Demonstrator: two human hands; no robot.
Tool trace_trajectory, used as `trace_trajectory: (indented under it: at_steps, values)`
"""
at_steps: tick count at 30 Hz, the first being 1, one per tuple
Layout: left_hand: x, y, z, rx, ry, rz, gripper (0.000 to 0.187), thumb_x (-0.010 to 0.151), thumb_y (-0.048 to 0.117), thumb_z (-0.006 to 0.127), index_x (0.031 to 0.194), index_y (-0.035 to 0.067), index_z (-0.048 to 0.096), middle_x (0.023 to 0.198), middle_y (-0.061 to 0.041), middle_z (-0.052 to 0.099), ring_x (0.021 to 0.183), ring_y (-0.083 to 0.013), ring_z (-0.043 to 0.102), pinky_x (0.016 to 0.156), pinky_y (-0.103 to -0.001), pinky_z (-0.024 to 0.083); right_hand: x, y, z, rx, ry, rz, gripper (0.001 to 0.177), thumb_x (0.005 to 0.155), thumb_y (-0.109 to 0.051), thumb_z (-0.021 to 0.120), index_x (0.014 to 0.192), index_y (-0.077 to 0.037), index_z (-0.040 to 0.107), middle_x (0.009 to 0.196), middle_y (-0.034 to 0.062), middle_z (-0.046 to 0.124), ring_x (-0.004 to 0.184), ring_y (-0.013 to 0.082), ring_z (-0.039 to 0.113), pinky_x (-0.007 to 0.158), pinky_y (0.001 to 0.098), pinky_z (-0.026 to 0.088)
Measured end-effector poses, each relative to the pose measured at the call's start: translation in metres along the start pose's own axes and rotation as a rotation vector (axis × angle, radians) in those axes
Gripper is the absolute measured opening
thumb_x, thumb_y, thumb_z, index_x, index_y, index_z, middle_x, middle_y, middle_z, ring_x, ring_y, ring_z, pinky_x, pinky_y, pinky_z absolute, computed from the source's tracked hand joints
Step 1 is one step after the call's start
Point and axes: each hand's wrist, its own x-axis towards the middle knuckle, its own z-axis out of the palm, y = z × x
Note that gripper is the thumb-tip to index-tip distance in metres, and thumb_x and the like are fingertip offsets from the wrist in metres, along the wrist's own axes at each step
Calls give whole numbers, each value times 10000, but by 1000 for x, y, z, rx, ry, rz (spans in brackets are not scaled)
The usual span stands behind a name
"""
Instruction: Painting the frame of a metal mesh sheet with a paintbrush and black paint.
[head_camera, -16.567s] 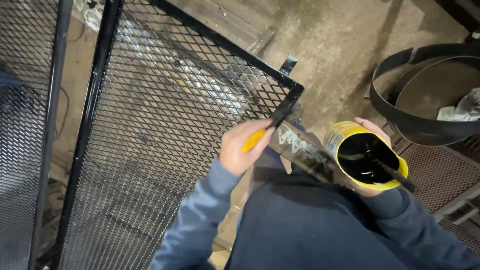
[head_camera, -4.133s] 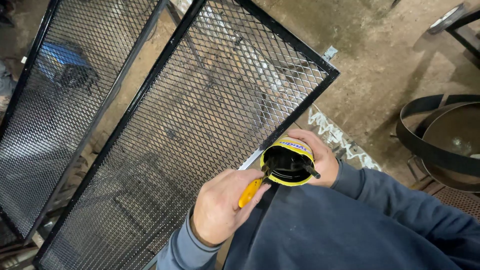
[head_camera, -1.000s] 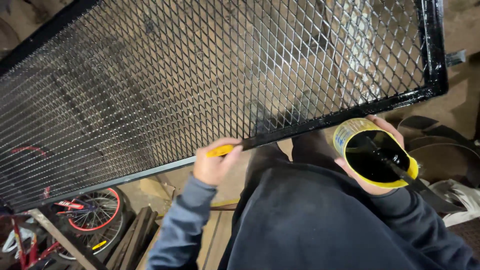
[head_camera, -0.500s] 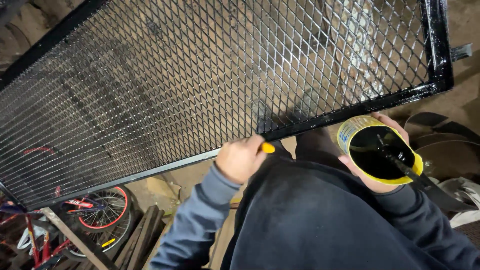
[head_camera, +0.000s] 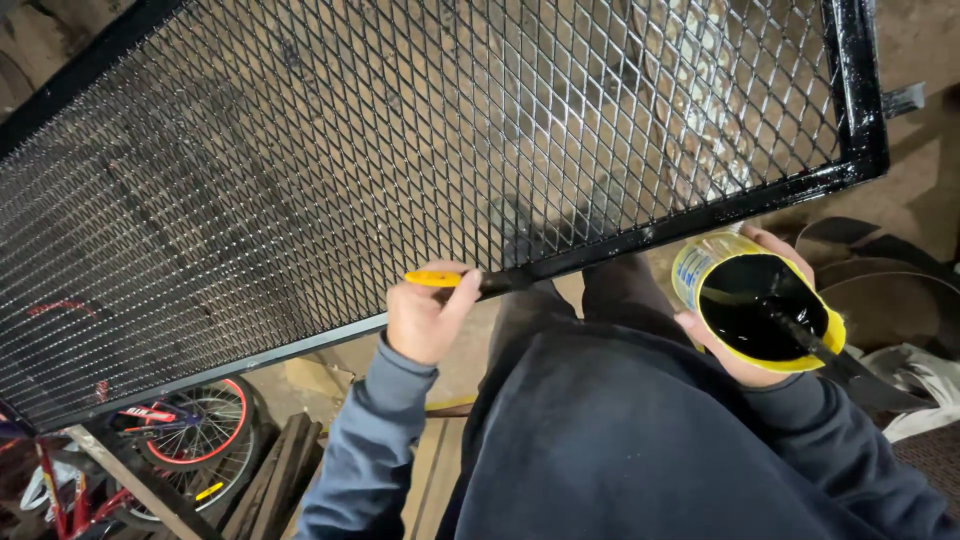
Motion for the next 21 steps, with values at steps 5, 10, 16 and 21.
trace_trajectory:
  at_steps: [5,10,16,21]
  values:
    - [18,19,62,-467,-37,-13,158,961,124,733,1039,-13,739,837,-51,730,745,-65,672,682,-237,551,0,-1,2,2,-12,18,896,751,-287,884,1471,-25,419,1506,189,446,1379,319,509,1177,420,438]
    - [13,9,49,-305,-53,118,150,946,125,756,1017,-7,744,877,-43,745,753,-78,661,695,-240,544,-5,3,4,50,-22,72,948,743,-282,894,1508,-42,389,1506,175,455,1392,303,503,1201,419,427]
    - [-11,-44,-26,-107,-32,46,152,935,146,754,983,1,757,852,-51,755,745,-91,683,690,-246,558,-8,11,10,102,-27,104,999,735,-276,894,1546,-52,355,1502,168,453,1397,289,501,1208,425,425]
    - [-13,-35,-29,-121,29,-135,150,944,151,731,971,5,755,787,-42,760,704,-84,688,668,-243,559,1,1,13,19,-65,70,1007,704,-264,900,1529,-45,366,1531,179,450,1378,303,505,1185,433,440]
